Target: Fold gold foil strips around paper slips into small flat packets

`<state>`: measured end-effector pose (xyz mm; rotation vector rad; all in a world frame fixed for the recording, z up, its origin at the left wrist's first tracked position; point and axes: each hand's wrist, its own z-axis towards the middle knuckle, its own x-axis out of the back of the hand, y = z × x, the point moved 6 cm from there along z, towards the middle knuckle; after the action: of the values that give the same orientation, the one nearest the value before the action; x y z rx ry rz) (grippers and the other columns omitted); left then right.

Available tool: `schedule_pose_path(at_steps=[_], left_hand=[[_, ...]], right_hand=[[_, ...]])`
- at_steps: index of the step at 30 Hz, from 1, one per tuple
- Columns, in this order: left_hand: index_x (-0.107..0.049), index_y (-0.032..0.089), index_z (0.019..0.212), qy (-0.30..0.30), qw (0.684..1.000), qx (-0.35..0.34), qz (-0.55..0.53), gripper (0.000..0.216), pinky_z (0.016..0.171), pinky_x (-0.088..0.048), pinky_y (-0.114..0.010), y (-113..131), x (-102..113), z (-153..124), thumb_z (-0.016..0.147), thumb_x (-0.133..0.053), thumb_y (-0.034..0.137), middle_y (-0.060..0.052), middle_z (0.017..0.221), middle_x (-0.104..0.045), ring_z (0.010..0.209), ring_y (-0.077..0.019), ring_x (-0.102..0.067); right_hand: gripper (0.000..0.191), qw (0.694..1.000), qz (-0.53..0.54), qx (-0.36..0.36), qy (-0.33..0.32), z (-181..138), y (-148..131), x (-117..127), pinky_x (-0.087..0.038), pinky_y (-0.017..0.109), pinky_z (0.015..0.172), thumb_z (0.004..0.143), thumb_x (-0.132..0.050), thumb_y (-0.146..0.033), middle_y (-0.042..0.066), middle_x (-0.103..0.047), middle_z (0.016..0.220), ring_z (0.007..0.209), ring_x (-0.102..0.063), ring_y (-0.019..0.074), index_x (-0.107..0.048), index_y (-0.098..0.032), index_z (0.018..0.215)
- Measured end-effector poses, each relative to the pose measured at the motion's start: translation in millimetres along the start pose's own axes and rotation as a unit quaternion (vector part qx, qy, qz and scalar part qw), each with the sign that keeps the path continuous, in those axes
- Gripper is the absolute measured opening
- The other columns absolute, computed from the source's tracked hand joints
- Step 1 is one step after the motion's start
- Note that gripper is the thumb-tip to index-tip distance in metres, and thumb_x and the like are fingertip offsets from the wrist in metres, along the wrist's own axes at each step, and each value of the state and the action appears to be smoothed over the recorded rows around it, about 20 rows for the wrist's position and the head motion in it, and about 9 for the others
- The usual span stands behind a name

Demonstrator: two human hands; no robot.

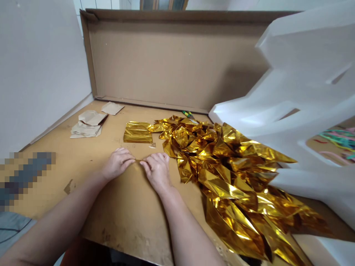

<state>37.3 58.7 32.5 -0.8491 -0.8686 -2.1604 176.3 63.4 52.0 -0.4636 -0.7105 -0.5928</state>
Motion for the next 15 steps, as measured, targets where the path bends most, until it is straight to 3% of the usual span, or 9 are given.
schedule_pose_path(at_steps=[4,9,15], left_hand=[[-0.068,0.019,0.074,0.007,0.994,0.069,-0.085,0.015,0.07,-0.046,-0.027,-17,4,-1,0.083,-0.057,0.019,-0.002,0.072,-0.064,0.072,-0.0153,-0.058],[-0.07,0.02,0.075,0.01,0.984,0.137,-0.116,0.015,0.071,-0.048,-0.026,-30,9,-3,0.081,-0.057,0.018,-0.002,0.075,-0.066,0.074,-0.0153,-0.061],[-0.071,0.02,0.076,0.012,0.979,0.171,-0.114,0.014,0.073,-0.048,-0.026,-37,11,-5,0.08,-0.058,0.02,-0.002,0.078,-0.07,0.075,-0.0168,-0.064]], right_hand=[[0.021,0.993,0.081,-0.084,-0.01,-2,21,-2,-0.038,0.033,0.069,0.084,-0.057,-0.033,0.002,-0.065,0.065,0.066,-0.056,0.0171,-0.065,-0.021,0.068],[0.021,0.969,0.178,-0.169,-0.029,-2,33,-4,-0.044,0.032,0.064,0.082,-0.055,-0.034,0.003,-0.066,0.069,0.066,-0.059,0.0184,-0.066,-0.023,0.068],[0.02,0.968,0.179,-0.17,-0.034,-1,35,-3,-0.046,0.033,0.066,0.081,-0.056,-0.034,0.004,-0.066,0.069,0.067,-0.059,0.0189,-0.07,-0.024,0.071]])
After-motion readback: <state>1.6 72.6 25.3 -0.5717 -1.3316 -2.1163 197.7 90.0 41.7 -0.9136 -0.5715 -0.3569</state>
